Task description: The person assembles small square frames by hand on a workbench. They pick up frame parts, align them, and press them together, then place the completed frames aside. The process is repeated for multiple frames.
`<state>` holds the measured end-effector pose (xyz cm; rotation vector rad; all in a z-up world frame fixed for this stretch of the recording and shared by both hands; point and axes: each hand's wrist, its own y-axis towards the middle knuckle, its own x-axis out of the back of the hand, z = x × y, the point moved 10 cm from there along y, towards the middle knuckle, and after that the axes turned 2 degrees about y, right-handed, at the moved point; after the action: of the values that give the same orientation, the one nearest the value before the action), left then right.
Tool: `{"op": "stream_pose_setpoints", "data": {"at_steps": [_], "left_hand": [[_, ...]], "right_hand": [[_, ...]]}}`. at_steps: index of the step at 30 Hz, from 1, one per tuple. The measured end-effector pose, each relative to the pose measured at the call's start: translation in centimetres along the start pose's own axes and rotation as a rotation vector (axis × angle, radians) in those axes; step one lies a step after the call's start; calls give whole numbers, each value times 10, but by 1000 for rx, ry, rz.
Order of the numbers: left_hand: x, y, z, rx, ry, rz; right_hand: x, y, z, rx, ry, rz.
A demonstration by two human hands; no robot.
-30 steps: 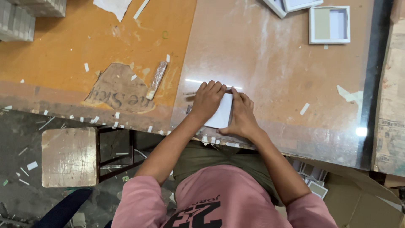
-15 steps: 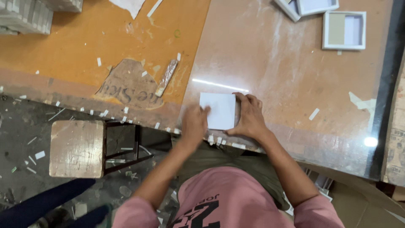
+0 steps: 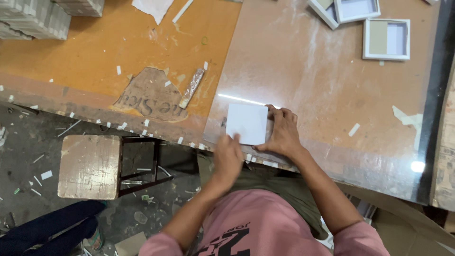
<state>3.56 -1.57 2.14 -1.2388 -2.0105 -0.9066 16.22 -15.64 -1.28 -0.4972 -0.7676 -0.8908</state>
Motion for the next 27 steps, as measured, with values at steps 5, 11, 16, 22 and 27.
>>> {"op": "stream_pose_setpoints", "data": {"at_steps": [5,11,16,22,27], "left_hand": [[-43,84,43,138,346,30],[-96,72,-39,-262,291,116],[-74,44,-59,-531,84,275],[0,8,-16,-727,29,419],[52,11,46,-547,143,249]], "right_hand": [[-12,-4,-4,80,12,14],[-10,-11,-12,180,40,-220],[-6,-4,-9,79,11,-147],[9,-4,15,90,-50,-44],[17,-19,0,81,-28,14]]}}
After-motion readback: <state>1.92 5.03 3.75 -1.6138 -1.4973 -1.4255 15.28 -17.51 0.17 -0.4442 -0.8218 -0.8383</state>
